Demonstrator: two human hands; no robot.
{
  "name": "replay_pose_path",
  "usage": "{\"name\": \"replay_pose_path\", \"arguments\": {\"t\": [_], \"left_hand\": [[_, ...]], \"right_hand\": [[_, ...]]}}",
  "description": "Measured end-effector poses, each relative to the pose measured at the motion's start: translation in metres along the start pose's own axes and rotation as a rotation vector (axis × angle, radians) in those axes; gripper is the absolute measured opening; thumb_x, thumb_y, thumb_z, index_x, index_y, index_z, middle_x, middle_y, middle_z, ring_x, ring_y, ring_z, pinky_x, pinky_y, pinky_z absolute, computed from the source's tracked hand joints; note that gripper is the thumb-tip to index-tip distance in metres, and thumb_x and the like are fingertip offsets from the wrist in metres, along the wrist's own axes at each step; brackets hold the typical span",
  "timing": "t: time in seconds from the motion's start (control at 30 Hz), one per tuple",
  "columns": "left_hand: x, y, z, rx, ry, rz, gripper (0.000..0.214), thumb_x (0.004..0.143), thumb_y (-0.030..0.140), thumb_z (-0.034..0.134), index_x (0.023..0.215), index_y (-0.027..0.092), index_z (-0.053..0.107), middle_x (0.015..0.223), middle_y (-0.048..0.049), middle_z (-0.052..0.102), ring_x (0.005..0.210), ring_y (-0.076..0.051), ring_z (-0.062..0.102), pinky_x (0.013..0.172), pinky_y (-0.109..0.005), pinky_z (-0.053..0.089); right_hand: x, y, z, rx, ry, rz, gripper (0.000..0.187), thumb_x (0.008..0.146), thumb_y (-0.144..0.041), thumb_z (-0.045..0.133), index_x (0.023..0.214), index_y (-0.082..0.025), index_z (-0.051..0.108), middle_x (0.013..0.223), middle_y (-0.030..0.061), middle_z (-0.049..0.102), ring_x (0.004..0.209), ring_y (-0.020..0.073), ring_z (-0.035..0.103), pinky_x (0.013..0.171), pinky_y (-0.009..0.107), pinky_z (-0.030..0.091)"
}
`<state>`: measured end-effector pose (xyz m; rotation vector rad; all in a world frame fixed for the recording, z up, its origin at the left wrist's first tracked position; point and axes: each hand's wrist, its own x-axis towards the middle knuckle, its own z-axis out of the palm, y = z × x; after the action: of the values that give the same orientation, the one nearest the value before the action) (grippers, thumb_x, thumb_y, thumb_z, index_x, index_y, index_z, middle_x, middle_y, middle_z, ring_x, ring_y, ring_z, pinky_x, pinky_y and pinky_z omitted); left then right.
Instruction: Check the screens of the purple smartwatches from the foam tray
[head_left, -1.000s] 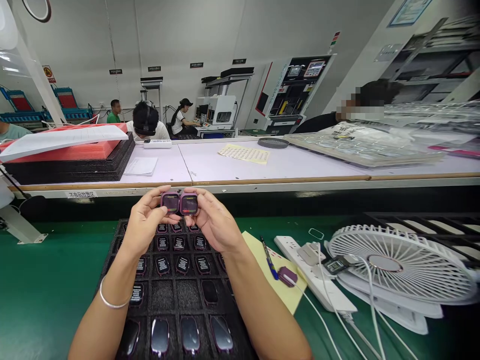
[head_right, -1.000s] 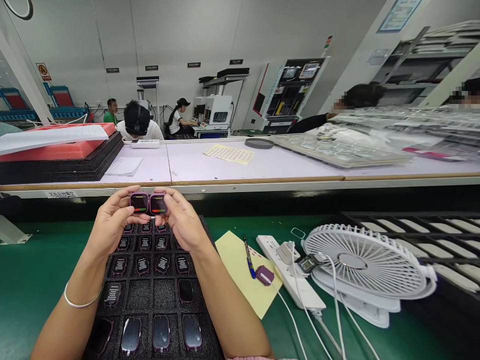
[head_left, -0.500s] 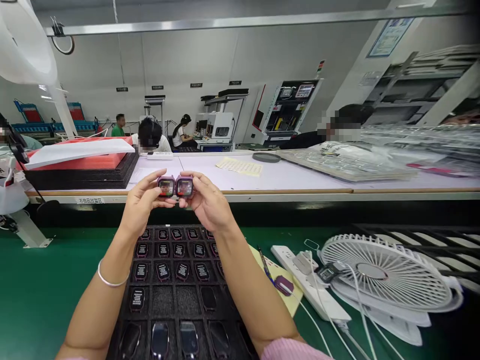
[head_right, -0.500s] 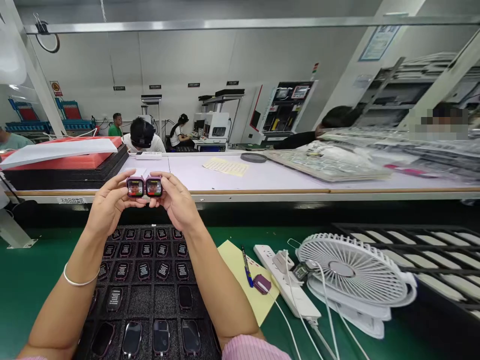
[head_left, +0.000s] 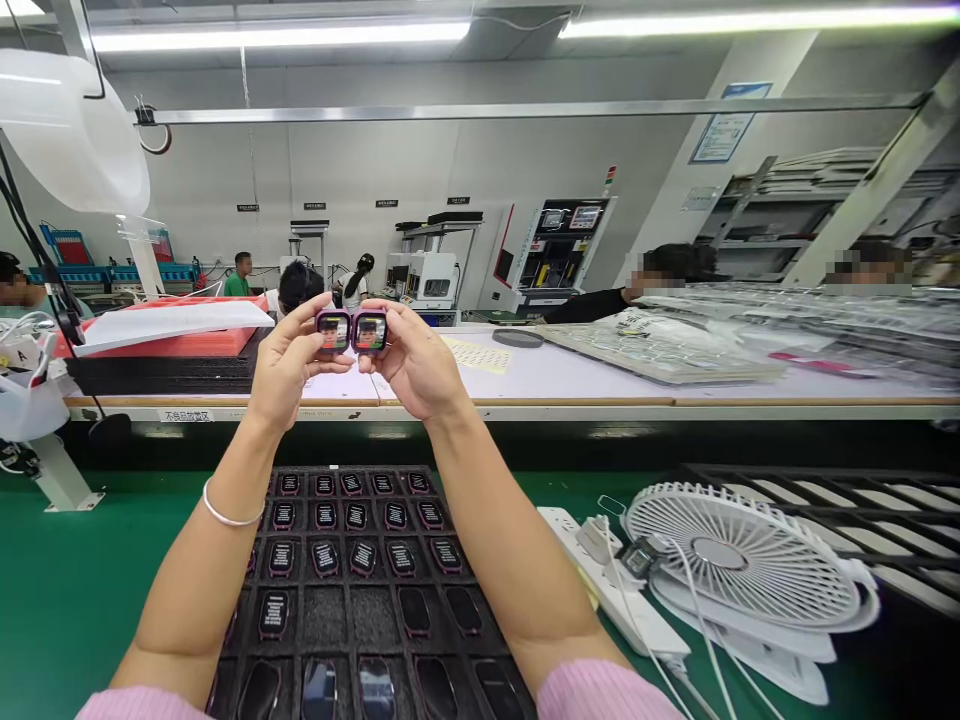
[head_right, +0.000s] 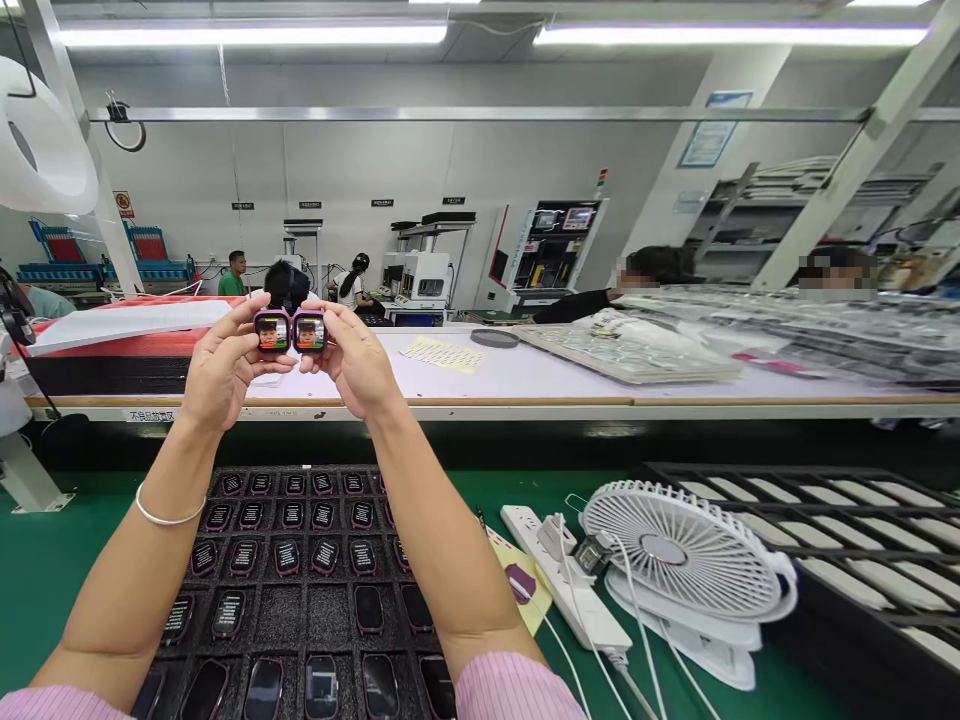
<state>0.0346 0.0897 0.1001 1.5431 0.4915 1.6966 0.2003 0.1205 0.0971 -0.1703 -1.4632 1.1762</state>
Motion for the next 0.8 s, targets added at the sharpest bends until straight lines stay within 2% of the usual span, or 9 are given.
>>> {"name": "replay_pose_path", "arguments": {"t": [0.33, 0.47, 0.6, 0.7, 0.8], "left_hand": [[-0.004, -0.007, -0.002, 0.029, 0.002, -0.085, 0.056, 0.083, 0.030, 0.055, 0.137, 0.015, 0.057, 0.094, -0.0063, 0.076, 0.062, -0.016, 0.074, 0.065, -0.033, 0.065], [-0.003, -0.014, -0.004, 0.027, -0.004, -0.107, 0.054, 0.083, 0.030, 0.055, 0.135, 0.015, 0.059, 0.101, -0.0078, 0.075, 0.063, -0.017, 0.074, 0.064, -0.033, 0.065], [-0.002, -0.025, -0.006, 0.053, -0.013, -0.104, 0.056, 0.079, 0.025, 0.060, 0.134, 0.018, 0.060, 0.100, -0.0051, 0.073, 0.064, -0.015, 0.073, 0.067, -0.032, 0.065], [-0.013, -0.036, -0.006, 0.139, -0.006, -0.036, 0.060, 0.075, 0.021, 0.070, 0.134, 0.020, 0.060, 0.102, -0.0041, 0.071, 0.065, -0.012, 0.071, 0.066, -0.026, 0.062], [-0.038, -0.047, -0.006, 0.216, 0.013, 0.000, 0.058, 0.074, 0.019, 0.075, 0.130, 0.023, 0.060, 0.104, -0.0042, 0.070, 0.065, -0.009, 0.067, 0.062, -0.021, 0.059]], "right_hand": [[-0.011, 0.008, -0.001, 0.046, 0.052, 0.025, 0.018, 0.100, -0.027, 0.049, 0.108, -0.020, 0.063, 0.078, -0.0019, 0.068, 0.052, 0.0101, 0.062, 0.054, 0.024, 0.052], [-0.014, 0.015, -0.005, 0.045, 0.067, 0.028, 0.017, 0.099, -0.030, 0.052, 0.107, -0.020, 0.063, 0.078, -0.0020, 0.067, 0.052, 0.0097, 0.061, 0.054, 0.024, 0.052], [-0.015, 0.021, -0.009, 0.024, 0.069, 0.029, 0.019, 0.097, -0.034, 0.055, 0.109, -0.021, 0.060, 0.076, -0.0024, 0.066, 0.054, 0.0102, 0.062, 0.054, 0.024, 0.050], [-0.024, 0.025, -0.013, 0.030, 0.042, 0.055, 0.023, 0.092, -0.036, 0.062, 0.110, -0.022, 0.060, 0.083, -0.0016, 0.067, 0.059, 0.0106, 0.064, 0.059, 0.025, 0.053], [-0.047, 0.030, -0.015, 0.004, 0.003, 0.123, 0.037, 0.081, -0.028, 0.073, 0.115, -0.022, 0.059, 0.088, -0.0020, 0.067, 0.066, 0.0112, 0.065, 0.064, 0.026, 0.055]]}}
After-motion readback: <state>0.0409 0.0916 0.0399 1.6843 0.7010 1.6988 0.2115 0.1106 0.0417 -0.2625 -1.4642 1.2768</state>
